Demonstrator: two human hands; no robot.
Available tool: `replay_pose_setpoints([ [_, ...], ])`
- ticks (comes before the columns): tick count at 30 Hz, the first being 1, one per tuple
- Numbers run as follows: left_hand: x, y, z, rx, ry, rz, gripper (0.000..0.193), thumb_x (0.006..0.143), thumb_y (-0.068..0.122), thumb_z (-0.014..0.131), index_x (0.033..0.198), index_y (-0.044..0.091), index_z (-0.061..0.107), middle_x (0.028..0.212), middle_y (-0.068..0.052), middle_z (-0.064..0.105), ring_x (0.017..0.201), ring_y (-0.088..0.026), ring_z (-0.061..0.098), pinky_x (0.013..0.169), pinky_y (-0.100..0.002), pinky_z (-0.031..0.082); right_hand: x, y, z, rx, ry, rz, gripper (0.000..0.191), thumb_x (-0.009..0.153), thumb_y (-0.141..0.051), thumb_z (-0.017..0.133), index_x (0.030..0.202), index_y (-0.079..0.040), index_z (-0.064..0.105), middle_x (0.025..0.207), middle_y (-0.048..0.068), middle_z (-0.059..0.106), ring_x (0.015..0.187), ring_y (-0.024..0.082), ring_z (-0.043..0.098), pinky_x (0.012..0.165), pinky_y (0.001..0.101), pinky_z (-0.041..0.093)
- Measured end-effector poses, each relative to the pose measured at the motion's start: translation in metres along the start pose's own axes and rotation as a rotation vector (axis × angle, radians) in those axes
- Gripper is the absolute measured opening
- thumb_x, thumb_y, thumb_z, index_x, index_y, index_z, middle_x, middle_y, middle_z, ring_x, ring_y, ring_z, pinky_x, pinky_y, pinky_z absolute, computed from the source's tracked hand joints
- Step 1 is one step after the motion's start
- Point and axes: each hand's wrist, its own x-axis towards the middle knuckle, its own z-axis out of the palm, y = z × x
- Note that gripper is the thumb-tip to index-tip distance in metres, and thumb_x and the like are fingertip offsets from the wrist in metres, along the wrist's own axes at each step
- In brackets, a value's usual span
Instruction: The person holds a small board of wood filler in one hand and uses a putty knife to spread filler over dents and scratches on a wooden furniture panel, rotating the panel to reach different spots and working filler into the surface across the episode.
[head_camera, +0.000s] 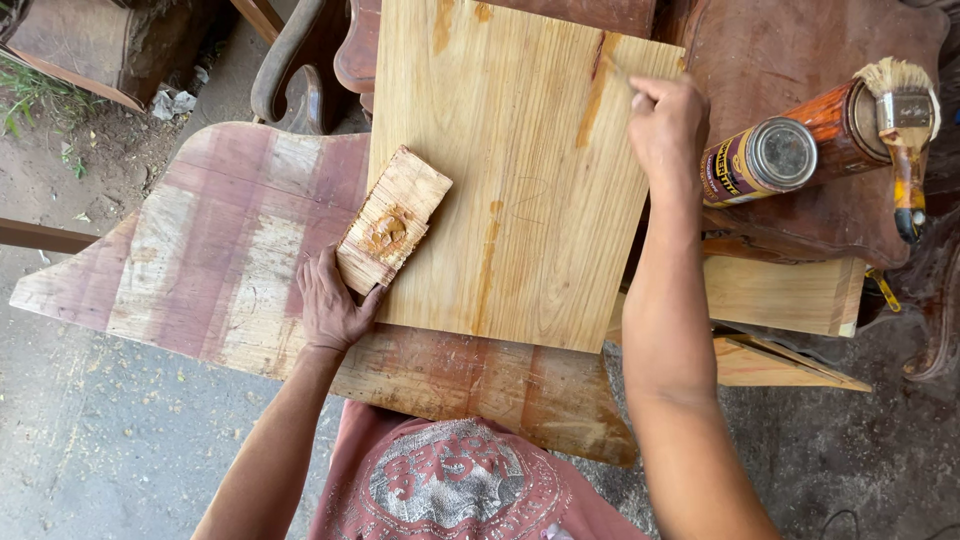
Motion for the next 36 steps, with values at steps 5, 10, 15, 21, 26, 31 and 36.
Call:
replay_pose_setpoints([
  [5, 0.0, -0.001, 0.0, -0.006, -0.007, 0.011, 0.096, 0.086, 0.058, 0.071, 0.149, -0.002, 0.031, 0.123, -0.024, 0.051, 0.113, -0.041, 0.049, 0.113, -0.055, 0.032, 0.021, 0.01, 0.001, -0.001, 0.105, -0.32, 0.027, 0.096, 0.0, 0.073, 0.121, -0.009, 0.081, 0.109, 0.016, 0.067, 0.104, 0.035, 0.065, 0.092, 0.0422, 0.051],
  [10, -0.003, -0.004, 0.003, 0.009, 0.004, 0.008, 0.097, 0.086, 0.058, 0.072, 0.149, -0.002, 0.032, 0.125, -0.025, 0.051, 0.115, -0.042, 0.048, 0.113, -0.056, 0.032, 0.014, 0.022, 0.006, -0.066, 0.044, -0.494, 0.037, 0.091, 0.007, 0.07, 0.123, -0.008, 0.081, 0.108, 0.015, 0.064, 0.108, 0.035, 0.059, 0.095, 0.0433, 0.048],
  [15, -0.003, -0.003, 0.002, -0.008, -0.004, 0.01, 0.096, 0.086, 0.055, 0.074, 0.149, -0.002, 0.031, 0.126, -0.024, 0.051, 0.118, -0.041, 0.048, 0.114, -0.057, 0.031, -0.005, 0.019, -0.001, -0.132, -0.03, -0.45, 0.032, 0.095, 0.003, 0.073, 0.122, -0.011, 0.082, 0.102, 0.016, 0.061, 0.105, 0.033, 0.059, 0.092, 0.0421, 0.049],
  [21, 0.0, 0.0, -0.002, -0.034, 0.005, 0.016, 0.093, 0.086, 0.053, 0.074, 0.149, -0.001, 0.033, 0.128, -0.023, 0.051, 0.119, -0.042, 0.048, 0.115, -0.055, 0.031, 0.025, 0.012, -0.009, -0.058, -0.03, -0.323, 0.031, 0.098, 0.0, 0.071, 0.122, -0.017, 0.083, 0.104, 0.011, 0.063, 0.099, 0.027, 0.062, 0.091, 0.0384, 0.05],
  [26, -0.001, 0.001, 0.0, -0.021, 0.005, 0.022, 0.094, 0.086, 0.055, 0.073, 0.149, -0.002, 0.032, 0.126, -0.024, 0.051, 0.117, -0.041, 0.048, 0.115, -0.055, 0.031, 0.01, 0.02, 0.009, -0.062, 0.011, -0.444, 0.034, 0.093, 0.004, 0.072, 0.121, -0.013, 0.083, 0.102, 0.013, 0.065, 0.098, 0.029, 0.063, 0.089, 0.038, 0.051],
  [31, 0.001, 0.0, -0.002, -0.018, 0.006, 0.015, 0.093, 0.088, 0.055, 0.072, 0.149, -0.002, 0.032, 0.126, -0.024, 0.051, 0.117, -0.041, 0.048, 0.114, -0.054, 0.031, 0.018, 0.019, 0.002, -0.011, -0.01, -0.334, 0.031, 0.101, 0.002, 0.071, 0.123, -0.017, 0.082, 0.108, 0.01, 0.067, 0.101, 0.024, 0.064, 0.094, 0.0348, 0.052],
  [36, -0.001, 0.001, -0.002, -0.031, 0.011, 0.019, 0.093, 0.088, 0.055, 0.073, 0.149, -0.002, 0.032, 0.127, -0.024, 0.051, 0.118, -0.042, 0.048, 0.115, -0.055, 0.031, -0.001, 0.012, 0.004, 0.01, 0.031, -0.408, 0.033, 0.092, 0.007, 0.072, 0.121, -0.008, 0.081, 0.108, 0.017, 0.068, 0.101, 0.029, 0.065, 0.09, 0.0381, 0.053],
])
